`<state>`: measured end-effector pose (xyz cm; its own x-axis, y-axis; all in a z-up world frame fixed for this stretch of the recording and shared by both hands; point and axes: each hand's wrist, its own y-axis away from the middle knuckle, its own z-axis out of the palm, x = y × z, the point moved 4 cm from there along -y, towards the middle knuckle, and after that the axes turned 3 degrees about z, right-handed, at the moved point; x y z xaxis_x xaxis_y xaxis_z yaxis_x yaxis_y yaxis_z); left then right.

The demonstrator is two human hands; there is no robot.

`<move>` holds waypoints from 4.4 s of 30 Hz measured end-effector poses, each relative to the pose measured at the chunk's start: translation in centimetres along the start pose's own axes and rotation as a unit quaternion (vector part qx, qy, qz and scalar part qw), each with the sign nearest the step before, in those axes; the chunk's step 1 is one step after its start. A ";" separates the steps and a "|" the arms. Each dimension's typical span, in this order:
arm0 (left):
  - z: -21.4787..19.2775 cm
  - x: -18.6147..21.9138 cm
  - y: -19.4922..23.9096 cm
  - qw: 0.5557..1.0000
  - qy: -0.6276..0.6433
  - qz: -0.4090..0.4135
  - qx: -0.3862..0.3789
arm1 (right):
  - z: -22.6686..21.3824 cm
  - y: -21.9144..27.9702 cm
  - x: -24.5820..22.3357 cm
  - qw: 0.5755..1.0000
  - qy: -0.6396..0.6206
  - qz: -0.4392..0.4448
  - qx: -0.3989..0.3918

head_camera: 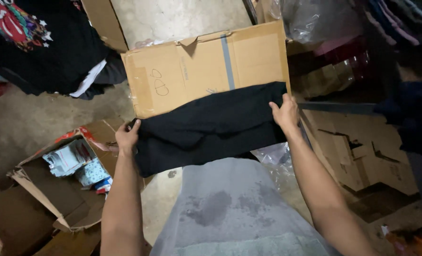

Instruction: Folding t-shirts on a cardboard box in a storage area.

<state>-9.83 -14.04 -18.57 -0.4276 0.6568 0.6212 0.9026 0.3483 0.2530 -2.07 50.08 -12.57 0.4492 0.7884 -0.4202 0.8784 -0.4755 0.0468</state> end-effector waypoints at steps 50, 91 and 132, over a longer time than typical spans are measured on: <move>-5.2 5.9 4.3 0.923 0.381 0.015 -0.046 | -1.3 -2.9 6.2 0.996 -0.078 0.037 -0.005; -3.9 17.8 0.4 0.936 -0.017 0.351 -0.036 | -0.2 10.1 -20.5 0.944 -0.143 -0.283 -0.095; -4.6 14.8 17.4 0.959 -0.173 0.218 0.047 | 0.0 -4.9 9.8 0.961 -0.248 0.076 -0.094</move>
<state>-0.20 -1.33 -1.57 -0.0158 0.9307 0.3653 0.9979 0.0375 -0.0524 -1.93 60.15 -16.96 0.4828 0.4105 -0.7736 0.8439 -0.4542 0.2857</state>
